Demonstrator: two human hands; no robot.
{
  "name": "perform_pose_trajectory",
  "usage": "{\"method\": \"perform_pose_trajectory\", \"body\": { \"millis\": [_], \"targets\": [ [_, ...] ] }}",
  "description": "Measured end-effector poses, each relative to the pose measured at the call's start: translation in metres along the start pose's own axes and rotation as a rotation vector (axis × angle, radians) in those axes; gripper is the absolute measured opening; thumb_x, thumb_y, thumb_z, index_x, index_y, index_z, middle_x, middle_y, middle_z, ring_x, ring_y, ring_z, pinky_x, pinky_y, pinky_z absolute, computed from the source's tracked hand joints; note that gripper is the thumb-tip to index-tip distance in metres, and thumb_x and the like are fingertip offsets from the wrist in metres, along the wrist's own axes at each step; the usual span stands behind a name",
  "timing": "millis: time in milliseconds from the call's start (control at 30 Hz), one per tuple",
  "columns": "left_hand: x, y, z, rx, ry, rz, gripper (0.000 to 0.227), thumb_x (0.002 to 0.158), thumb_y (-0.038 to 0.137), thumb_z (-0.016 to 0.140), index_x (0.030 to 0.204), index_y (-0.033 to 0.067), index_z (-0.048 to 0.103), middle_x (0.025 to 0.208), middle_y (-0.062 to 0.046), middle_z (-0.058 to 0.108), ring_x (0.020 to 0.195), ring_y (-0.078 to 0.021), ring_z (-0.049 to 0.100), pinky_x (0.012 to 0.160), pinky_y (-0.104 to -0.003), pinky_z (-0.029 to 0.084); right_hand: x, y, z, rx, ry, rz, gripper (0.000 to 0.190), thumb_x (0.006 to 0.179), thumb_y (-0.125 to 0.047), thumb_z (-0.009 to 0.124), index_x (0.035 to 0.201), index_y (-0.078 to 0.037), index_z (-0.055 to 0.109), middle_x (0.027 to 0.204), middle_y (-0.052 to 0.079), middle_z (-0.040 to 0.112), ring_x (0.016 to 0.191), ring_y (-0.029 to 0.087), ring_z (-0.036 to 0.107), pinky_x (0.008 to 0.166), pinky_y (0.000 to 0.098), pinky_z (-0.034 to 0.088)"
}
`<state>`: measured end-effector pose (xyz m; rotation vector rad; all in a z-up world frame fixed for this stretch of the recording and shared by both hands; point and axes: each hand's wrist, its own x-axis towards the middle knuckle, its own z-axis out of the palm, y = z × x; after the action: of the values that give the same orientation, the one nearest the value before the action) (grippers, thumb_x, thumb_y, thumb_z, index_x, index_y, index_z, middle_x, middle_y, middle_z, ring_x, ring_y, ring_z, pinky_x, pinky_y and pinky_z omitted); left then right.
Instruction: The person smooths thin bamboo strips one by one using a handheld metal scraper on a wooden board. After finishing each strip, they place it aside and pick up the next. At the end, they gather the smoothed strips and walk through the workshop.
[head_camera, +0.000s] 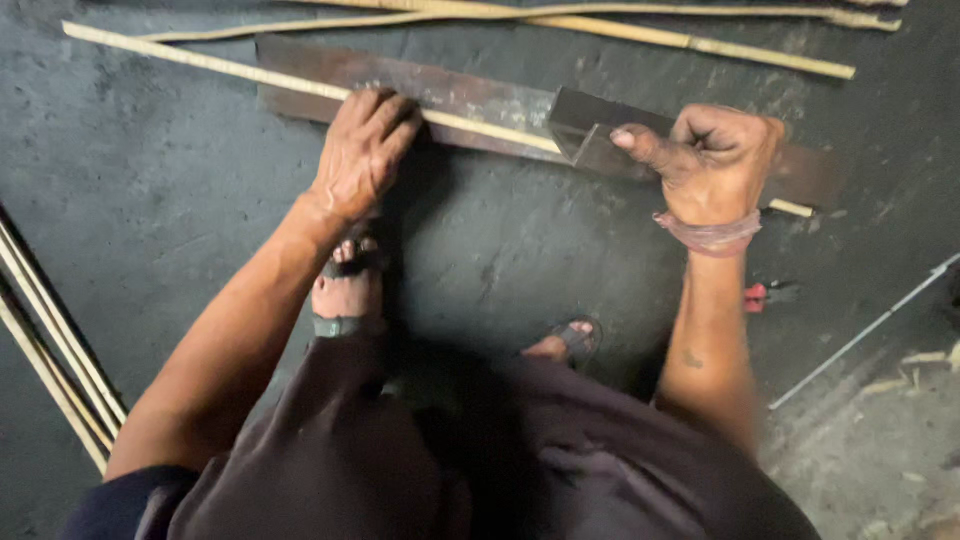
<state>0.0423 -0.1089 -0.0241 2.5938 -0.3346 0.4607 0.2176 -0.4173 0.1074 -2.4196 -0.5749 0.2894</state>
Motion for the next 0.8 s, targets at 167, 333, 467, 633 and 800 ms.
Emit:
{"method": "perform_pose_trajectory", "body": {
  "millis": [167,333,467,633,800],
  "targets": [
    [0.007,-0.003,0.000,-0.038,0.001,-0.008,0.033,0.086,0.008,0.064,0.118,-0.0001,0.069,0.126,-0.014,0.064,0.118,-0.0338,0.058,0.097,-0.045,0.049,-0.007,0.031,0.058,0.055,-0.021,0.061,0.070,0.085,-0.035,0.096,0.052,-0.007,0.041,0.050,-0.004,0.030,0.048,0.011,0.026,0.045,0.0317,0.022],
    [0.014,-0.005,0.006,-0.031,-0.090,-0.131,0.034,0.081,0.004,0.062,0.113,0.0019,0.070,0.110,-0.015,0.061,0.107,-0.0352,0.054,0.088,-0.045,0.045,-0.008,0.077,0.056,0.145,0.048,0.123,0.070,0.091,-0.034,0.094,0.056,-0.008,0.038,0.057,-0.007,0.031,0.056,0.008,0.025,0.051,0.0316,0.018],
    [0.027,-0.003,0.012,-0.058,-0.030,-0.111,0.021,0.084,0.005,0.064,0.104,0.0034,0.068,0.111,-0.017,0.061,0.105,-0.0363,0.052,0.088,-0.046,0.044,0.002,0.060,0.021,0.222,0.035,0.080,0.066,0.097,-0.032,0.092,0.059,-0.009,0.043,0.058,-0.007,0.034,0.058,0.006,0.029,0.053,0.0299,0.018],
    [0.019,-0.002,0.025,-0.098,-0.027,-0.143,0.023,0.082,0.002,0.063,0.104,0.0048,0.070,0.108,-0.013,0.061,0.106,-0.0349,0.053,0.089,-0.047,0.044,0.002,-0.002,0.000,0.110,0.045,-0.053,0.069,0.097,-0.032,0.095,0.059,-0.007,0.043,0.055,-0.004,0.033,0.056,0.009,0.028,0.054,0.0306,0.021],
    [0.015,-0.007,0.037,-0.089,-0.038,-0.146,0.017,0.084,0.002,0.063,0.100,0.0042,0.068,0.109,-0.015,0.061,0.105,-0.0363,0.054,0.088,-0.047,0.046,0.013,-0.021,0.062,0.034,0.013,-0.132,0.070,0.086,-0.046,0.096,0.052,-0.008,0.047,0.048,-0.002,0.033,0.047,0.012,0.030,0.047,0.0324,0.026]
  ]
}}
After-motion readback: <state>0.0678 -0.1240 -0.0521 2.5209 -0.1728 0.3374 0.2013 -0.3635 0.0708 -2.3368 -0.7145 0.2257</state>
